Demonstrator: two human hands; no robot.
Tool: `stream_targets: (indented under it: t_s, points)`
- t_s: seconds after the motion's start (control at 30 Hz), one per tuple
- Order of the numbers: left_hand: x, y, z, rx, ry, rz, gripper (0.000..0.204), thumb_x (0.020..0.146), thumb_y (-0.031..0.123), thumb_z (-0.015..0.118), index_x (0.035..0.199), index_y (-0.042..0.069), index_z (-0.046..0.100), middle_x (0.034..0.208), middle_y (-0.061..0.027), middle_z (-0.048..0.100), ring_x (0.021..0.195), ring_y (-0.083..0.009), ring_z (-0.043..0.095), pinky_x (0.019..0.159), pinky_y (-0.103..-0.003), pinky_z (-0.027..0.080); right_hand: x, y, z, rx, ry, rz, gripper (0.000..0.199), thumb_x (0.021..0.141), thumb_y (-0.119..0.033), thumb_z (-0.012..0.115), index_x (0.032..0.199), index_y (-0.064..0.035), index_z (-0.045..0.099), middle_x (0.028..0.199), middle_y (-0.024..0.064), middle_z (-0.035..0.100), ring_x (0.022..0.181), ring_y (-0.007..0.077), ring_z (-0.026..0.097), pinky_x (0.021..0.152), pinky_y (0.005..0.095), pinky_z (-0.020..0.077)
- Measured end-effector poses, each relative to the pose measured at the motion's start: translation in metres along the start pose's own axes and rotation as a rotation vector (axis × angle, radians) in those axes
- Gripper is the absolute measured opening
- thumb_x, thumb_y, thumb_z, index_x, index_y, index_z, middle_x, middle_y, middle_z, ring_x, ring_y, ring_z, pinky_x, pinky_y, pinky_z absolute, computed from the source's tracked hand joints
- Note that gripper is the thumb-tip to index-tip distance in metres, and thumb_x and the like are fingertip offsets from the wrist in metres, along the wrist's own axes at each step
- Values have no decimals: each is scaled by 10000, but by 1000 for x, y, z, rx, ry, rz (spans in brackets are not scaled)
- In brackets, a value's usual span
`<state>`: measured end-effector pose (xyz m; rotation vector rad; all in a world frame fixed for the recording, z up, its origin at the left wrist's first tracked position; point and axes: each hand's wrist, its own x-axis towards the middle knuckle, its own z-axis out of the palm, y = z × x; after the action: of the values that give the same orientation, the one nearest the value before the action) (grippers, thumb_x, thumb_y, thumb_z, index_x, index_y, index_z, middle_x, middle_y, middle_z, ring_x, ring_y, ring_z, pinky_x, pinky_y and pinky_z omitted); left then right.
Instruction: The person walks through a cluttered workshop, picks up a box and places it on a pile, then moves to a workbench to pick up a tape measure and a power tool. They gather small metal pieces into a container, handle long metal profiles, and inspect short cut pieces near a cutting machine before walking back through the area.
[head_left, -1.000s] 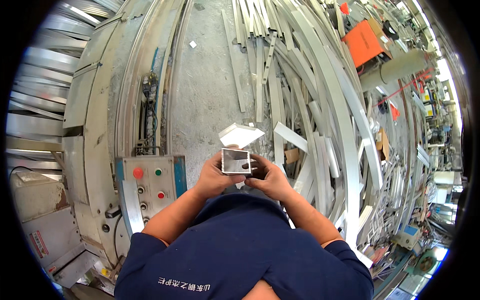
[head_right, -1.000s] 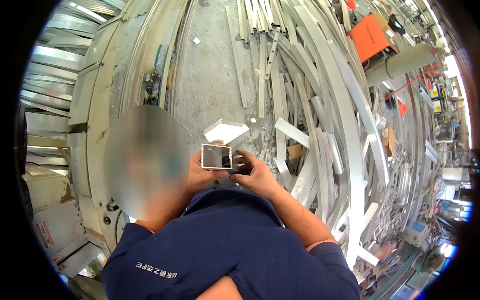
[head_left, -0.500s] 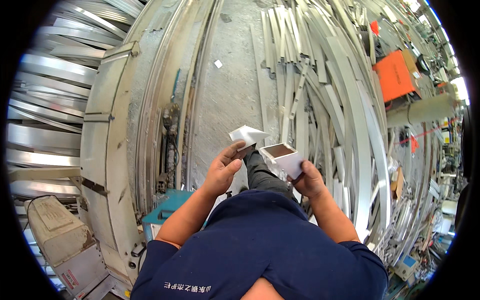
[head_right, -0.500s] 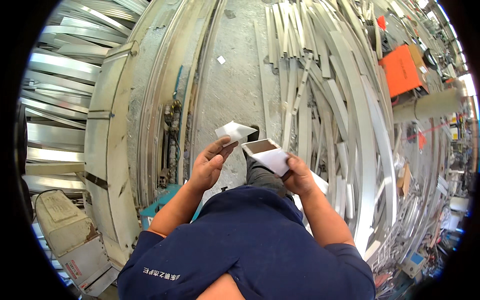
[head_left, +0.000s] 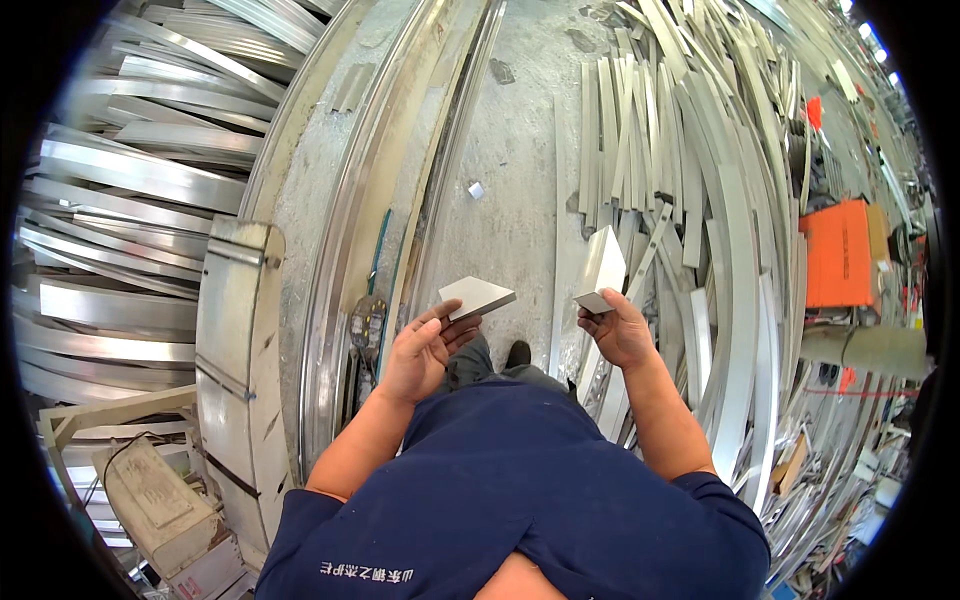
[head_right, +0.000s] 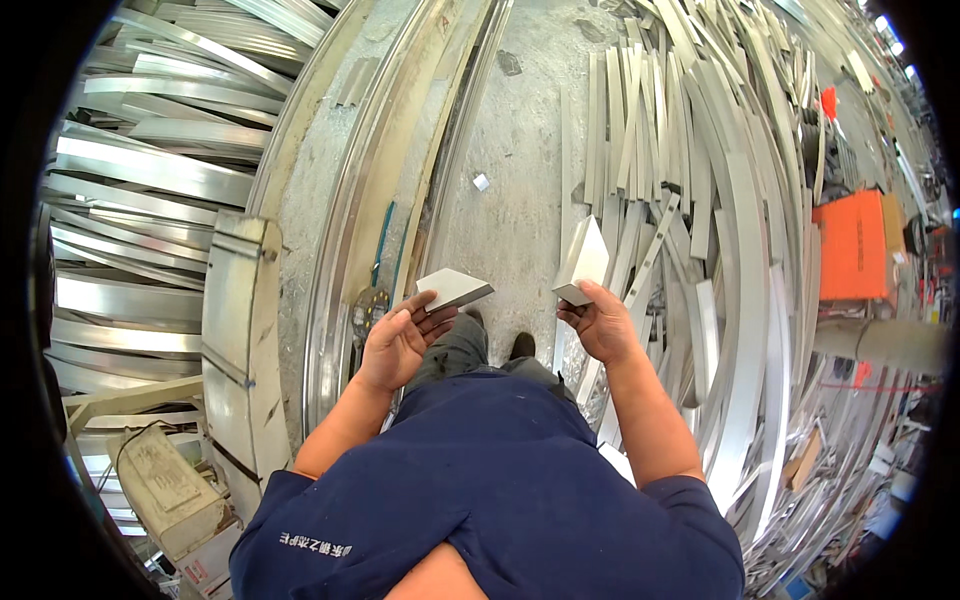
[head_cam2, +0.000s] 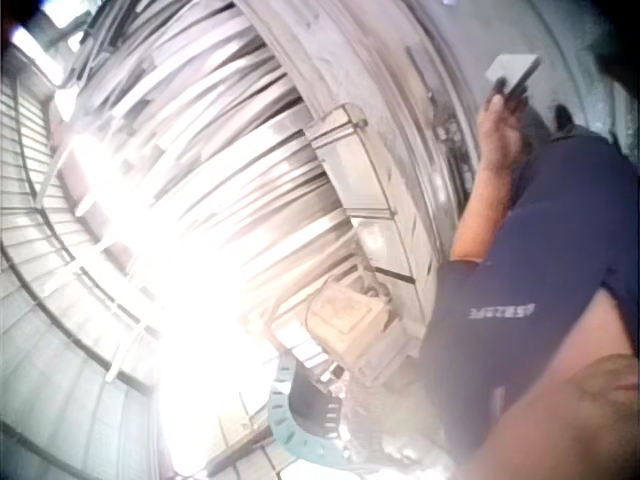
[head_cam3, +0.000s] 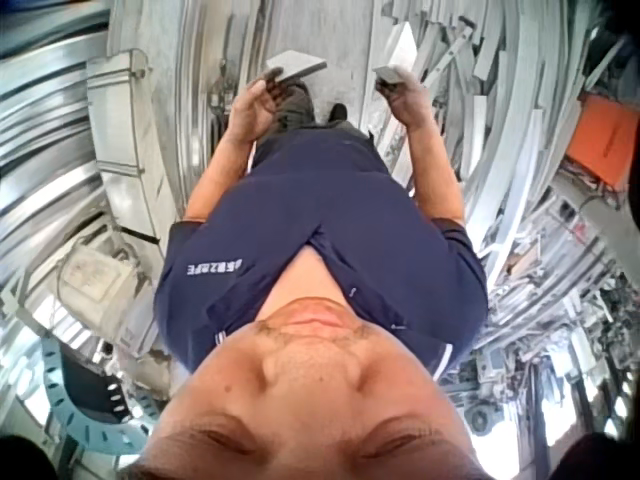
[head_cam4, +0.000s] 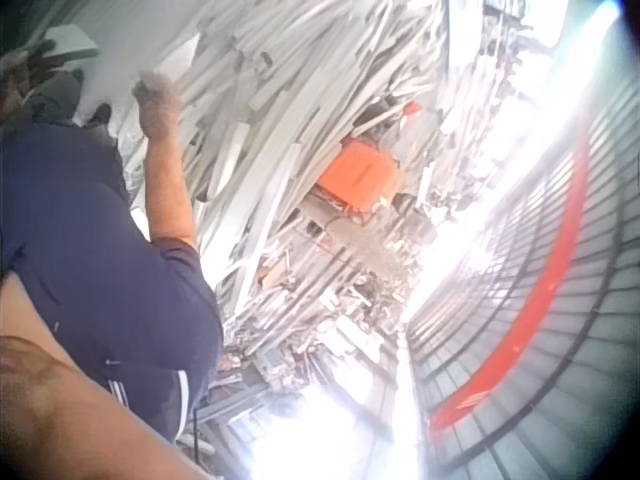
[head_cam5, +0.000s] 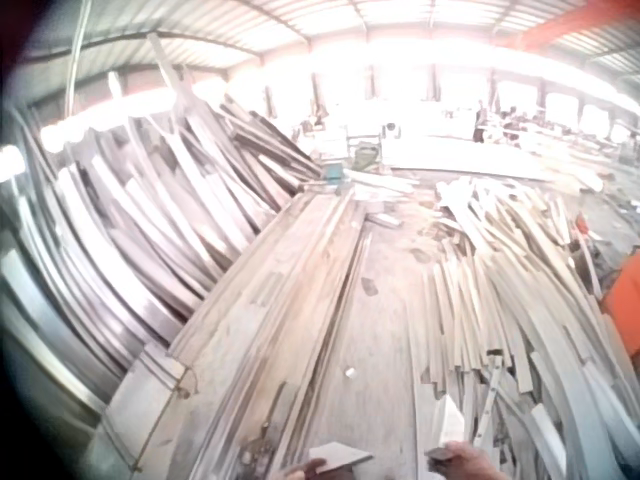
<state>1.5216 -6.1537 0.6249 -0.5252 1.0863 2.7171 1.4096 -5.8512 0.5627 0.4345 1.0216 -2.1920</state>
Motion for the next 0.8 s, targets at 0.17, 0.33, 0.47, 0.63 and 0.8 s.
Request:
stream_targets:
  t_s: [0.17,0.33,0.47,0.63,0.8]
  points:
    - [128,46,-26,-85,57,-41,440,895,297,523,1224,6,517,1195,-167,571,1148,-312,535,999,-424,400,116,-66,37,-85,32,44,339,844,-274,634,1070,-33,556,952,81,639,845,213,608,777,346,491]
    - [286,117,-43,-90,40,-82,388,900,278,511,1184,17,552,1144,-143,605,1096,-292,564,966,-414,421,214,-138,51,-116,177,1,496,817,-162,689,1212,11,444,1105,111,550,926,231,588,844,384,491]
    - [411,179,-28,-30,11,-128,342,902,230,517,1160,9,558,1091,-146,623,1047,-278,590,931,-401,446,280,-196,90,-193,171,-101,540,796,-103,709,1253,14,446,1119,85,559,1043,205,555,925,381,453]
    - [561,249,5,167,0,-140,285,899,165,556,1126,-8,569,1014,-130,638,951,-243,622,881,-371,474,370,-276,120,-374,195,-214,526,741,-42,720,1217,-1,501,1087,68,601,991,171,575,904,308,443]
    - [722,304,0,728,45,-154,233,855,180,629,984,-14,614,865,-68,641,756,-174,612,752,-308,488,476,-351,85,-296,143,-171,553,712,-60,718,1220,-24,502,1124,73,597,1020,187,573,910,343,435]
